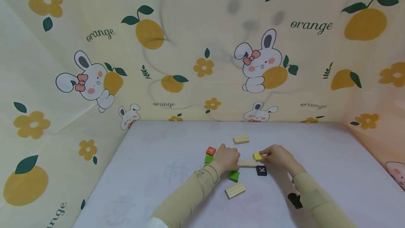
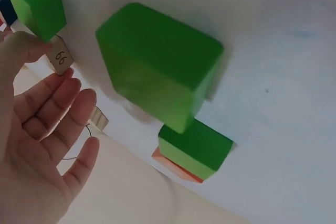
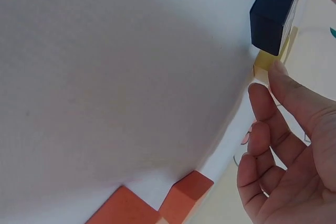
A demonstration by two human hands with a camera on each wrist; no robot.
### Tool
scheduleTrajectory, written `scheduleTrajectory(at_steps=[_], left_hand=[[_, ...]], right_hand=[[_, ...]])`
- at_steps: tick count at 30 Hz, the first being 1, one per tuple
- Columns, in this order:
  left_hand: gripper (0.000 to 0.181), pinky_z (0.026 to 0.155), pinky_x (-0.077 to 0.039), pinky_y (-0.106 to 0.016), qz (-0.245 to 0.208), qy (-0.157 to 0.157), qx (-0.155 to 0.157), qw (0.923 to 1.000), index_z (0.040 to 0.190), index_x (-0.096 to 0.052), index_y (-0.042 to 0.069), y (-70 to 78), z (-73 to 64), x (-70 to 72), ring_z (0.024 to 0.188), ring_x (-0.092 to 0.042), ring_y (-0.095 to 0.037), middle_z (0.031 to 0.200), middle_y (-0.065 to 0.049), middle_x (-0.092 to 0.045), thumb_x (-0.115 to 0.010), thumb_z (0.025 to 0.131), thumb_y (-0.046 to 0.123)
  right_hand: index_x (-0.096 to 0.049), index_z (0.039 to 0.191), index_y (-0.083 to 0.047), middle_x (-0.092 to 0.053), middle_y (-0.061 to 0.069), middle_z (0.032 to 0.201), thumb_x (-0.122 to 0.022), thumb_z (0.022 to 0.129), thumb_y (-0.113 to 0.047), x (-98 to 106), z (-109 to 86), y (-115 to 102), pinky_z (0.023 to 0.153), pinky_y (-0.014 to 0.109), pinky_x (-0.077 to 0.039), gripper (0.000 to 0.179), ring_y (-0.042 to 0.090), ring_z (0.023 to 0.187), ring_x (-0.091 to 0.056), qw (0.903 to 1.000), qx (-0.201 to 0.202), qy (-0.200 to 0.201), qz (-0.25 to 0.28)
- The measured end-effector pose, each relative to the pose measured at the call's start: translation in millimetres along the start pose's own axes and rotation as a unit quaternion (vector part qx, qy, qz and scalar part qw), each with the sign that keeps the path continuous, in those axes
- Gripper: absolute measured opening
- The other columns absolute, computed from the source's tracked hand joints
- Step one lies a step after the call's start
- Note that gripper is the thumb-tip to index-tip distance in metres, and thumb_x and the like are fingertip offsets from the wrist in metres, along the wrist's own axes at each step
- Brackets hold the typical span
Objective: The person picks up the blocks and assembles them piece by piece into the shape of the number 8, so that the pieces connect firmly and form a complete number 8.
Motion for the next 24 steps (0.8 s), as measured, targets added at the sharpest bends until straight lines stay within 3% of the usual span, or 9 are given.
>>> scheduleTrajectory(at_steps=[7,13,18,24], left_hand=[[0.022,0.081,-0.042,-0.032,-0.022,-0.002,0.005,0.9997,0.079,-0.061,0.024,-3.7,-0.7,-2.2,0.064,-0.048,-0.006,0.078,0.01,-0.057,-0.064,0.081,0.045],[0.028,0.067,-0.039,-0.027,-0.079,-0.003,0.024,0.9965,0.078,-0.064,0.022,-12.3,-9.0,7.6,0.061,-0.047,-0.006,0.072,0.01,-0.054,-0.062,0.082,0.049],[0.029,0.066,-0.042,-0.027,-0.089,0.032,0.03,0.995,0.095,-0.07,0.019,-24.2,-14.6,18.7,0.071,-0.059,-0.008,0.084,0.008,-0.064,-0.059,0.086,0.045],[0.026,0.073,-0.048,-0.033,-0.105,0.066,0.05,0.991,0.1,-0.071,0.018,-45.5,-18.5,23.2,0.083,-0.064,-0.015,0.094,0.003,-0.068,-0.06,0.086,0.038]], right_hand=[[-0.068,0.111,-0.008,-0.068,0.01,0.098,-0.068,0.082,-0.018,-2,2.5,3,0.07,0.036,-0.045,0.031,0.018,0.077,-0.051,0.9999,-0.009,0.004,0.003],[-0.068,0.111,-0.008,-0.066,0.007,0.093,-0.068,0.083,-0.019,-4,2.0,4,0.067,0.033,-0.043,0.031,0.018,0.077,-0.05,0.9999,-0.01,0.005,0.009],[-0.068,0.112,-0.008,-0.066,0.006,0.094,-0.068,0.083,-0.019,-5,2.0,5,0.067,0.032,-0.042,0.031,0.018,0.077,-0.049,0.9998,-0.012,0.008,0.011],[-0.067,0.114,-0.008,-0.064,0.006,0.089,-0.067,0.084,-0.019,-5,1.1,5,0.064,0.03,-0.04,0.031,0.017,0.075,-0.048,0.9998,-0.014,0.008,0.014]])
Point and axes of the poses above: each hand's wrist, its own z-axis towards the middle knuckle, its own x-axis out of the back of the hand, y = z × x, the point moved 7 cm from there along z, towards the middle knuckle
